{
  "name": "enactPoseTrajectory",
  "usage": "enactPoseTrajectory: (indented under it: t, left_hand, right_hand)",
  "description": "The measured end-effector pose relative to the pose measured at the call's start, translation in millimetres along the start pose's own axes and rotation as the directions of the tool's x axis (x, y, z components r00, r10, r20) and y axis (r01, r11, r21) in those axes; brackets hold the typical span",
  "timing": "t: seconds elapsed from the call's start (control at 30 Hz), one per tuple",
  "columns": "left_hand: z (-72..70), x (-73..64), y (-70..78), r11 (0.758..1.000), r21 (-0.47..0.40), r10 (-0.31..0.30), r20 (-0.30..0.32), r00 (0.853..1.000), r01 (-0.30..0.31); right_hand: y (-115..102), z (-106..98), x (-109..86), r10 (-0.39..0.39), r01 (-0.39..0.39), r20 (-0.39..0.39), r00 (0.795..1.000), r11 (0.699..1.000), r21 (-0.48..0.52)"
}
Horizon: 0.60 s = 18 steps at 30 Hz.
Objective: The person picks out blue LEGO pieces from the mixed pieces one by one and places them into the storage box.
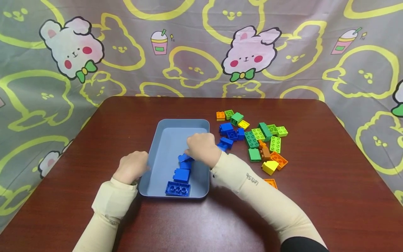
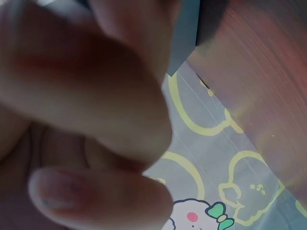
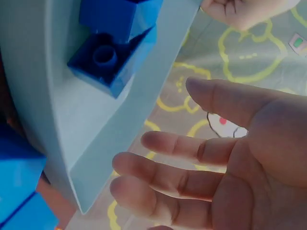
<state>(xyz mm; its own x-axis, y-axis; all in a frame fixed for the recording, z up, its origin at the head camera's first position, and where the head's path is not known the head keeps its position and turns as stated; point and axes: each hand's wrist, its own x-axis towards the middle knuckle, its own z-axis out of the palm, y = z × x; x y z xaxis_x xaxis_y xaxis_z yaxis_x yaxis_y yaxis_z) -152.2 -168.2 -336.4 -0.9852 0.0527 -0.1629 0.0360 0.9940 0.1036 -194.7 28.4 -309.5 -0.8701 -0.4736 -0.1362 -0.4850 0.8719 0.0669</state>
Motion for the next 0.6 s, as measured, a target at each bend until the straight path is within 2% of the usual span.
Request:
enactPoseTrajectory:
  t: [0.13, 0.37, 0.47, 0.6]
  left_hand:
    - [0.6, -0.1, -0.2, 1.0, -0.001, 0.001, 0.002, 1.0, -0.001]
    - [2.2, 0.4, 0.4, 1.0, 0.008, -0.008, 0.014, 1.0, 0.008]
    - [2.2, 0.3, 0.2, 1.0, 0.011, -0.003, 0.006, 1.0, 0.003]
    - [1.6, -0.6, -0.5, 1.0, 0.01, -0.002, -0.003, 1.0, 0.002]
  right_hand:
    - [16.6, -2.8, -2.8, 0.021, -0.02, -0.022, 1.0, 0.998, 0.052]
    - [58.5, -4.5, -14.0, 0.128, -0.12, -0.033, 0.991, 0.976, 0.179]
    - [73.6, -2.7, -19.3, 0.161, -0.152, -0.029, 0.987, 0.969, 0.195]
    - [85.1, 0.1, -24.5, 0.169, -0.16, -0.025, 0.985, 0.965, 0.206]
